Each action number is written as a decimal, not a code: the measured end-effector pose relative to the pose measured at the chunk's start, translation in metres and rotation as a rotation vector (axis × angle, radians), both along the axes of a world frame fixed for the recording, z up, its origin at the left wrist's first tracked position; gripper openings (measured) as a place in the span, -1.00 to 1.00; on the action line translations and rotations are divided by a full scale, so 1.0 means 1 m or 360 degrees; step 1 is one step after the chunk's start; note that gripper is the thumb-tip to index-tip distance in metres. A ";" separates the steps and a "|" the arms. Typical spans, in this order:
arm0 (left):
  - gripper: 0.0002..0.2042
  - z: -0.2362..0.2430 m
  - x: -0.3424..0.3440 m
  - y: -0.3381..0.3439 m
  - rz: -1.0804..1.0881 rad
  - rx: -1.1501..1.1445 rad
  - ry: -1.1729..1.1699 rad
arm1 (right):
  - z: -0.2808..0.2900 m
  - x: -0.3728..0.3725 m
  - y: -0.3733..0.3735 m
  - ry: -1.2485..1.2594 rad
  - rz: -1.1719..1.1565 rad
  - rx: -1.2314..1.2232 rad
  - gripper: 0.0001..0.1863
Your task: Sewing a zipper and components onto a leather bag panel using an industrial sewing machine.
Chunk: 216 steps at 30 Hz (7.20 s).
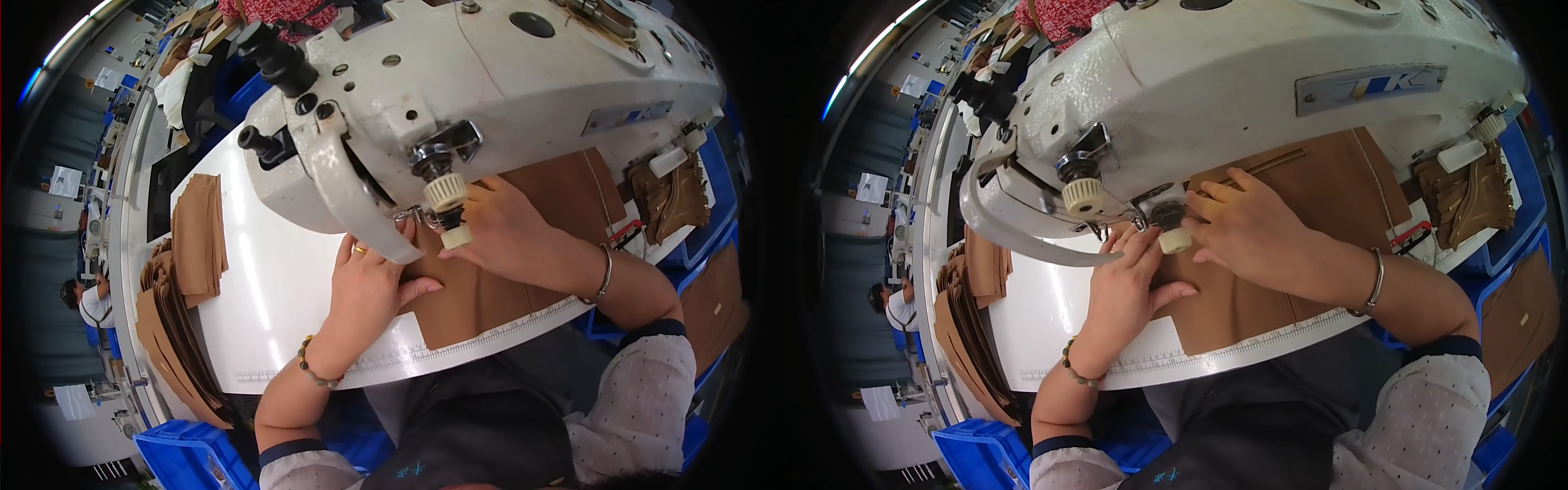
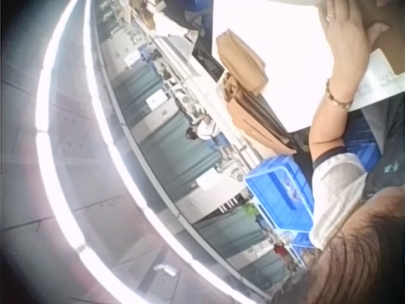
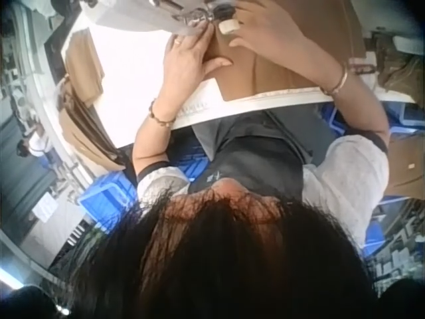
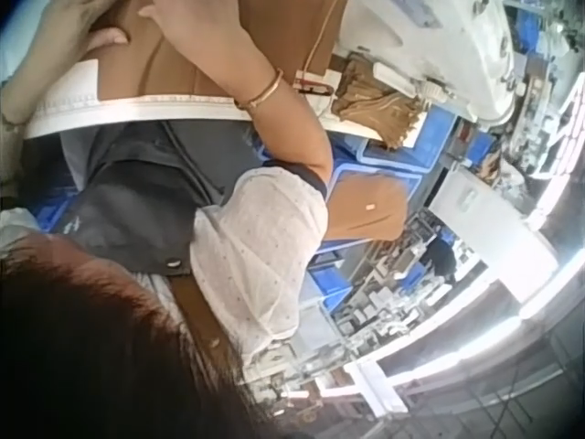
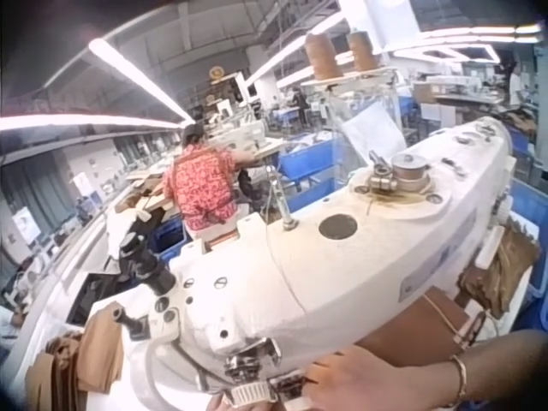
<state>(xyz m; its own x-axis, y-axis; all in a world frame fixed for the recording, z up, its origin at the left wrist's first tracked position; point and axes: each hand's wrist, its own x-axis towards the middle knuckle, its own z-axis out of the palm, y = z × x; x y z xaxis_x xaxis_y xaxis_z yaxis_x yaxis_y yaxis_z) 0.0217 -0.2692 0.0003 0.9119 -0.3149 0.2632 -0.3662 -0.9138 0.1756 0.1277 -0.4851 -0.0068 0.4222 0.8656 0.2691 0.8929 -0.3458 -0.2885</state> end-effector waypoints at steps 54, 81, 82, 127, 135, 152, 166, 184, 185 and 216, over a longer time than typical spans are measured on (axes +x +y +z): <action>-0.30 -0.005 -0.004 0.005 0.0103 0.0001 0.0034 | 0.038 -0.041 -0.007 -0.0159 0.0236 0.0225 -0.72; -0.54 -0.027 0.012 0.007 -0.0040 -0.0336 -0.0061 | 0.053 -0.111 0.116 0.0387 -0.0618 0.1494 -0.07; -0.54 -0.025 0.011 0.008 -0.0035 -0.0329 -0.0057 | 0.052 -0.113 0.116 0.0570 -0.0568 0.1558 -0.15; -0.57 0.004 -0.103 -0.028 -0.0302 0.0249 -0.0134 | 0.058 -0.083 -0.221 -0.0145 -0.1488 0.0703 -0.76; -0.57 -0.005 -0.160 -0.035 -0.0152 0.0066 -0.0071 | 0.048 -0.065 -0.090 -0.0045 -0.0419 0.0011 -0.74; -0.57 -0.010 -0.171 -0.036 -0.0108 -0.0049 -0.0112 | 0.010 -0.012 -0.010 -0.0504 -0.0061 -0.0272 -0.80; -0.59 -0.012 -0.201 -0.021 -0.0025 -0.0065 -0.0083 | 0.039 -0.018 -0.156 -0.0282 -0.0783 -0.0083 -0.66; -0.60 -0.021 -0.203 -0.032 0.0071 -0.0005 -0.0141 | 0.048 -0.111 0.016 -0.0225 -0.0174 0.0601 -0.22; -0.60 -0.021 -0.204 -0.031 0.0066 0.0016 -0.0143 | 0.043 -0.115 0.015 -0.0170 -0.0127 0.0388 -0.26; -0.54 -0.035 -0.171 0.004 0.0437 -0.0105 -0.0482 | 0.058 -0.138 -0.300 -0.0348 -0.1676 0.2042 -0.78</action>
<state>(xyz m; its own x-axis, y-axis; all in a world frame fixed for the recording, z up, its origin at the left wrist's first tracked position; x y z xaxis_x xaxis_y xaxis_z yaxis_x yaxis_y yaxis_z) -0.1494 -0.2648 -0.0342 0.8377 -0.0443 0.5443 -0.1549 -0.9751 0.1590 -0.0102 -0.7852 0.0507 0.4977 -0.5646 0.6584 0.4991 -0.4345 -0.7498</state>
